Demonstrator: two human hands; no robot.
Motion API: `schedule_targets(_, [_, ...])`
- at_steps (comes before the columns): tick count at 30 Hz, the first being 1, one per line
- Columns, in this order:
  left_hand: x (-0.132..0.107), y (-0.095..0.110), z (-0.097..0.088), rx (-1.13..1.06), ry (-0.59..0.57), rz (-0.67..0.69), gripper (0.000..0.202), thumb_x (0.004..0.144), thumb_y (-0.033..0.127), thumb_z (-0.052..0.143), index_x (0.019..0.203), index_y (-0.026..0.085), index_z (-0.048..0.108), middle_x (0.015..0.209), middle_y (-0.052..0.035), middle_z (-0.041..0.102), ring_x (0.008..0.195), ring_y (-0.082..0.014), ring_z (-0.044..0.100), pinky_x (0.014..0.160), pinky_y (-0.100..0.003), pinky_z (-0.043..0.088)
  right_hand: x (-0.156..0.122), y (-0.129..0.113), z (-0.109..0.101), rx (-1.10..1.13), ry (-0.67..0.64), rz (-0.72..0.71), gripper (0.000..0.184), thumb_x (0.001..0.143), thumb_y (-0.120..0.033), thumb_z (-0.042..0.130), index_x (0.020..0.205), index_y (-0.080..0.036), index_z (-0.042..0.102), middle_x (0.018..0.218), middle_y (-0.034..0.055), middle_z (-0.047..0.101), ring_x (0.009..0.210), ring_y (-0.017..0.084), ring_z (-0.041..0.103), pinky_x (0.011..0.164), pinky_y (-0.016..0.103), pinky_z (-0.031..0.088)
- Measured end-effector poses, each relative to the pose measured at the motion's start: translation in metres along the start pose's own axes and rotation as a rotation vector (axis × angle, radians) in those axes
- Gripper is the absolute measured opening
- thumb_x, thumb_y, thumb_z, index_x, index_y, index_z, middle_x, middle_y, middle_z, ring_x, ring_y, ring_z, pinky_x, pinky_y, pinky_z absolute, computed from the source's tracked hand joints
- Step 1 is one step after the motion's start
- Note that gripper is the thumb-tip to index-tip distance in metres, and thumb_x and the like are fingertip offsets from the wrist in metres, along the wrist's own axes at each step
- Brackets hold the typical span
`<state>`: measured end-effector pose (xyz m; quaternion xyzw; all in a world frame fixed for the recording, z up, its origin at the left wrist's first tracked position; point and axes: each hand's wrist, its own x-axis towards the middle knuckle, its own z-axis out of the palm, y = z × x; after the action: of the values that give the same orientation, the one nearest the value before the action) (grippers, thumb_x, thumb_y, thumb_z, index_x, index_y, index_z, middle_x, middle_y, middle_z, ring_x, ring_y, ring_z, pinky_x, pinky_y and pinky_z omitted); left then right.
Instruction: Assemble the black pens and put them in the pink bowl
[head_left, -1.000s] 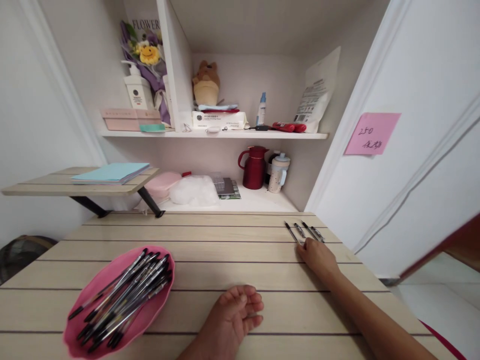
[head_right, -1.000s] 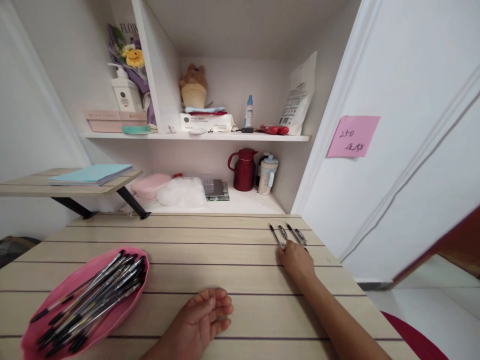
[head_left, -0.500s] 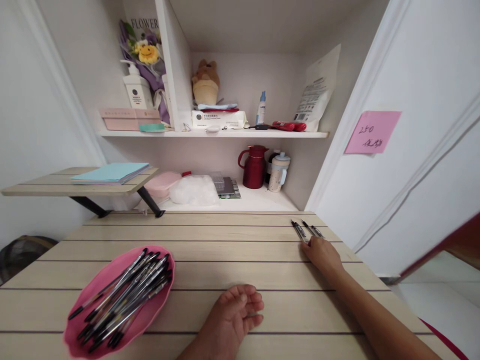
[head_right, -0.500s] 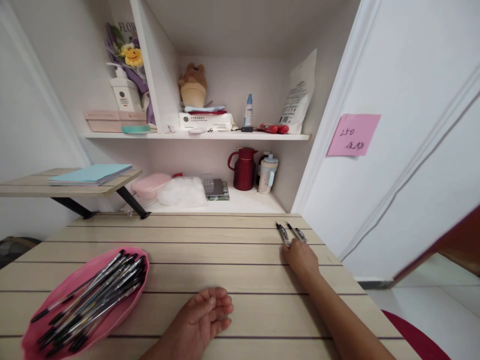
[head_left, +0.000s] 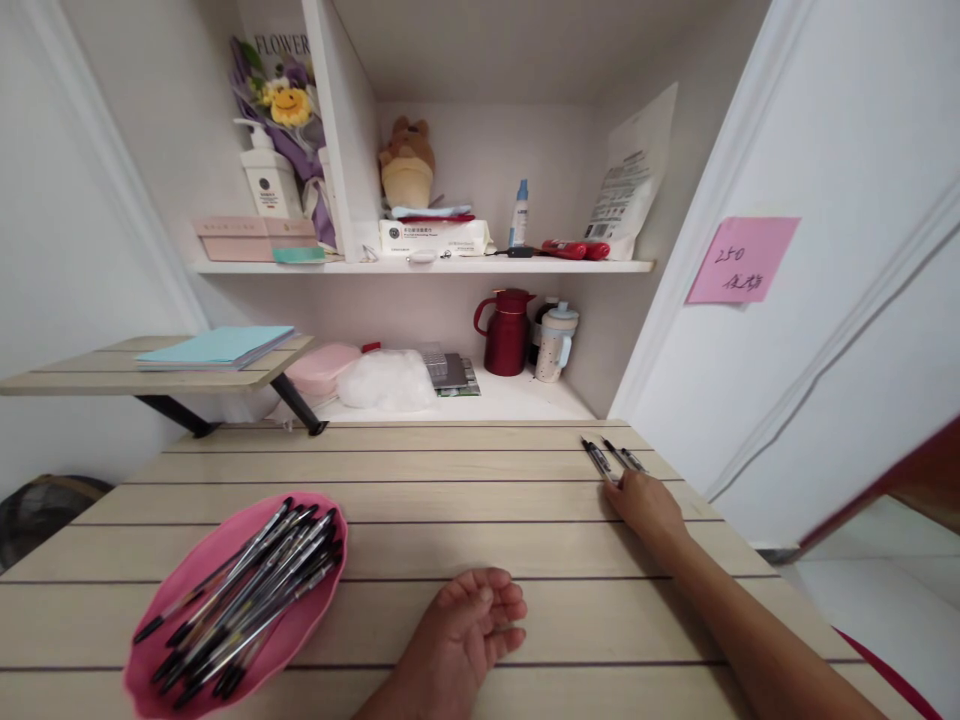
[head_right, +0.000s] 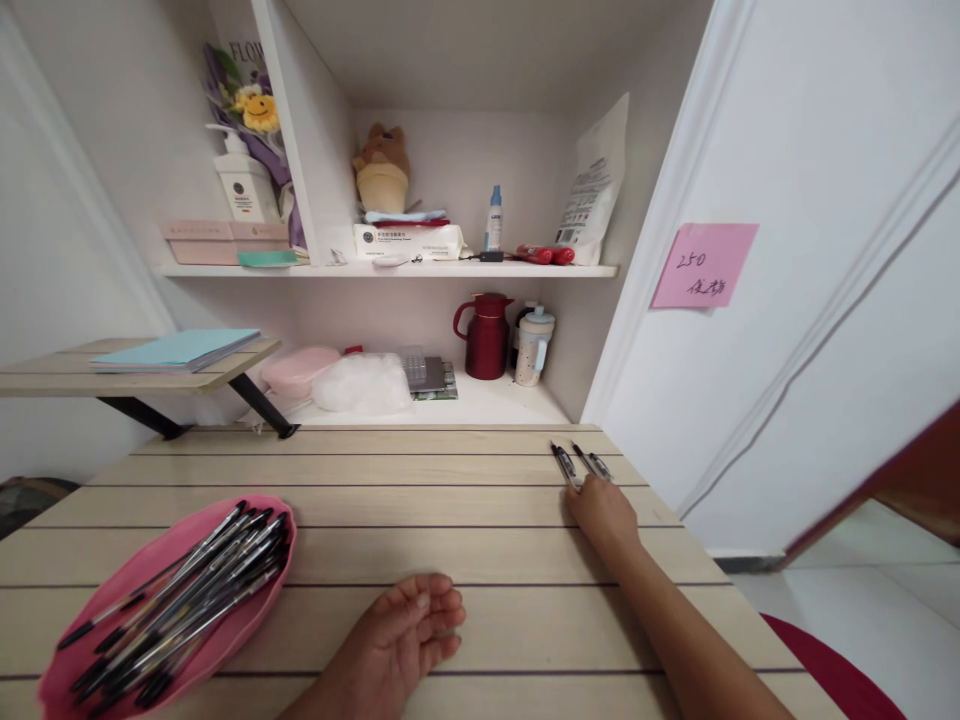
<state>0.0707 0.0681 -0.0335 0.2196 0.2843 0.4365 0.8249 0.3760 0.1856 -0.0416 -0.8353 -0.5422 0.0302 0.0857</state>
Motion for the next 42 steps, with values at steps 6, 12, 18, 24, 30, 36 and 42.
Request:
schedule_targets(6, [-0.001, 0.000, 0.002, 0.002, 0.005, -0.003, 0.014, 0.075, 0.023, 0.061, 0.086, 0.015, 0.064, 0.090, -0.0089, 0.063, 0.086, -0.0190, 0.058, 0.079, -0.033, 0.040, 0.001, 0.001, 0.001, -0.010, 0.008, 0.003, 0.035, 0.080, -0.035, 0.037, 0.087, -0.014, 0.063, 0.089, 0.0181, 0.066, 0.086, 0.029, 0.061, 0.067, 0.035, 0.043])
schedule_targets(12, [-0.002, 0.001, 0.003, 0.003, 0.018, -0.004, 0.015, 0.074, 0.023, 0.061, 0.086, 0.015, 0.064, 0.091, -0.0094, 0.063, 0.086, -0.0194, 0.058, 0.079, -0.034, 0.040, 0.002, 0.001, 0.002, -0.017, 0.018, 0.012, 0.034, 0.080, -0.035, 0.037, 0.088, -0.014, 0.063, 0.091, 0.0177, 0.066, 0.087, 0.029, 0.061, 0.069, 0.034, 0.042])
schedule_targets(18, [-0.002, 0.001, 0.002, 0.005, 0.006, -0.002, 0.016, 0.074, 0.024, 0.060, 0.087, 0.015, 0.063, 0.092, -0.0096, 0.063, 0.088, -0.0197, 0.058, 0.080, -0.034, 0.040, 0.001, 0.001, 0.002, -0.012, 0.014, 0.012, 0.036, 0.080, -0.039, 0.037, 0.085, -0.014, 0.063, 0.089, 0.0175, 0.067, 0.086, 0.029, 0.061, 0.068, 0.034, 0.042])
schedule_targets(24, [-0.002, 0.000, 0.000, 0.016, 0.002, -0.004, 0.017, 0.074, 0.024, 0.061, 0.088, 0.015, 0.063, 0.093, -0.0091, 0.063, 0.088, -0.0192, 0.057, 0.081, -0.034, 0.039, 0.000, 0.000, -0.001, 0.000, 0.008, -0.001, 0.038, 0.079, -0.043, 0.038, 0.084, -0.014, 0.063, 0.089, 0.0181, 0.066, 0.086, 0.029, 0.061, 0.067, 0.035, 0.042])
schedule_targets(30, [-0.002, 0.001, 0.002, 0.022, -0.010, 0.004, 0.018, 0.073, 0.024, 0.062, 0.089, 0.015, 0.063, 0.092, -0.0091, 0.063, 0.086, -0.0185, 0.058, 0.082, -0.034, 0.039, -0.010, -0.003, -0.008, 0.003, 0.006, -0.015, 0.039, 0.078, -0.044, 0.040, 0.087, -0.013, 0.062, 0.088, 0.0176, 0.066, 0.085, 0.030, 0.061, 0.067, 0.034, 0.042])
schedule_targets(36, [-0.006, 0.001, 0.004, 0.088, -0.034, 0.061, 0.020, 0.074, 0.027, 0.061, 0.090, 0.015, 0.061, 0.091, -0.0093, 0.062, 0.086, -0.0181, 0.058, 0.082, -0.034, 0.039, -0.037, -0.004, -0.013, -0.043, 0.000, -0.069, 0.036, 0.081, -0.039, 0.040, 0.091, -0.011, 0.059, 0.089, 0.0182, 0.066, 0.085, 0.029, 0.062, 0.066, 0.034, 0.041])
schedule_targets(42, [-0.017, 0.020, 0.012, 0.467, 0.048, 0.218, 0.026, 0.072, 0.030, 0.060, 0.093, 0.014, 0.060, 0.084, -0.0078, 0.064, 0.077, -0.0161, 0.057, 0.076, -0.030, 0.041, -0.077, -0.006, -0.014, -0.069, -0.018, -0.152, 0.025, 0.083, -0.030, 0.040, 0.083, -0.014, 0.058, 0.086, 0.0156, 0.066, 0.084, 0.027, 0.062, 0.064, 0.031, 0.038])
